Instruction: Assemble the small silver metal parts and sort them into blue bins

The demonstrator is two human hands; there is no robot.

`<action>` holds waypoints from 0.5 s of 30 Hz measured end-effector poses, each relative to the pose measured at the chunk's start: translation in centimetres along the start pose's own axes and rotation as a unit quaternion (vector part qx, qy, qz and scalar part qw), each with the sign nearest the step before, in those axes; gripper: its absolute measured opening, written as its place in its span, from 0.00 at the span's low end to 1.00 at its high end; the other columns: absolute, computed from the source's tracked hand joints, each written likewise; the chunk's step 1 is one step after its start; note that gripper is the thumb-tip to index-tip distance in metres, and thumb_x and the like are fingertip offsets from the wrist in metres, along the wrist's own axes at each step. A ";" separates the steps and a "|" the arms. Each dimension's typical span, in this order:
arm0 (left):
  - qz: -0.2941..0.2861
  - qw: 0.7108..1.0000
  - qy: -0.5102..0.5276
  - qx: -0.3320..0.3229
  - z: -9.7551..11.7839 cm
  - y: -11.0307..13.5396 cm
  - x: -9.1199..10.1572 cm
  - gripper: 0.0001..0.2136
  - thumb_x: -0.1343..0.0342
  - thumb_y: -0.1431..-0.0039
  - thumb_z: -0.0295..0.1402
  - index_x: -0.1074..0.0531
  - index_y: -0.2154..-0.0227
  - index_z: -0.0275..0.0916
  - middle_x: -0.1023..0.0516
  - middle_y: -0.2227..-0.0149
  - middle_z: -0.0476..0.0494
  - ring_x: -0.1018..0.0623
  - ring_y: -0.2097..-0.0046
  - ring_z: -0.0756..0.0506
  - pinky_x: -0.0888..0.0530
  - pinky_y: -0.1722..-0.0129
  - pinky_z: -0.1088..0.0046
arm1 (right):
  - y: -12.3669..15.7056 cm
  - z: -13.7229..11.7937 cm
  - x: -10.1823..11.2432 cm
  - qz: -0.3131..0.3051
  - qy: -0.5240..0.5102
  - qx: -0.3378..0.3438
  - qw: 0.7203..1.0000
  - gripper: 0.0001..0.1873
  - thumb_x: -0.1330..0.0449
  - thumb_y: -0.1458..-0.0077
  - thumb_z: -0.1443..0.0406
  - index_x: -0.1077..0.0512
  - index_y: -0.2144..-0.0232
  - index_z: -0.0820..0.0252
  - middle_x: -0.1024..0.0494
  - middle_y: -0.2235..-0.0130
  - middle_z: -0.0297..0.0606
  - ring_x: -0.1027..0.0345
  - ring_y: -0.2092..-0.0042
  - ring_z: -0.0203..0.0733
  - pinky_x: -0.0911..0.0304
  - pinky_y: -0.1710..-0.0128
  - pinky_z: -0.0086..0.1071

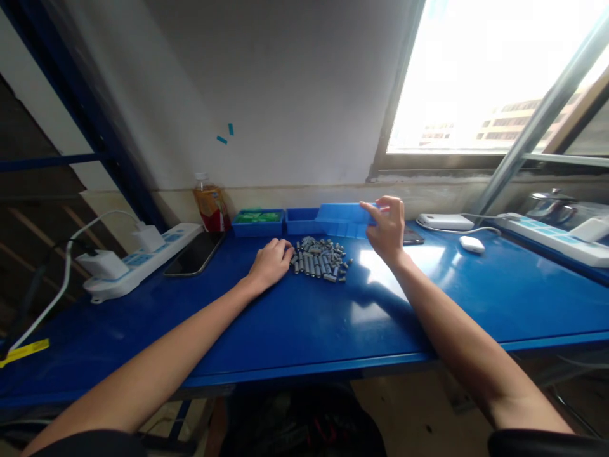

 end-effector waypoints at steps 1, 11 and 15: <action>-0.001 1.000 -0.007 0.012 -0.2 0.0 0.1 0.15 0.60 0.36 0.40 0.30 0.59 0.41 0.25 0.57 0.41 0.26 0.54 0.41 0.31 0.56 0.66 | -0.2 1.7 0.4 0.026 -0.003 -0.046 0.999 0.27 0.51 0.58 0.76 0.27 0.56 0.55 0.38 0.55 0.44 0.41 0.53 0.48 0.38 0.56 0.41; 0.019 1.000 -0.008 -0.005 1.1 -2.0 0.4 0.21 0.63 0.36 0.48 0.30 0.57 0.42 0.27 0.54 0.42 0.28 0.51 0.41 0.32 0.52 0.66 | 2.4 17.3 -6.1 -0.127 -0.042 -0.544 0.828 0.14 0.39 0.59 0.68 0.26 0.66 0.66 0.31 0.75 0.38 0.34 0.67 0.45 0.35 0.66 0.38; -0.091 0.993 0.013 -0.076 3.1 -4.1 -2.4 0.27 0.64 0.39 0.53 0.35 0.47 0.44 0.35 0.44 0.40 0.35 0.43 0.39 0.37 0.45 0.62 | 1.8 17.5 -8.7 -0.160 -0.089 -0.542 0.820 0.15 0.36 0.58 0.64 0.26 0.67 0.68 0.31 0.78 0.38 0.33 0.70 0.45 0.36 0.73 0.36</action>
Point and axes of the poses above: each hand's wrist, its own y-axis away from the middle knuckle, its own x-axis out of the back of the hand, z = x × y, the point moved 9 cm from there along -y, towards the middle knuckle
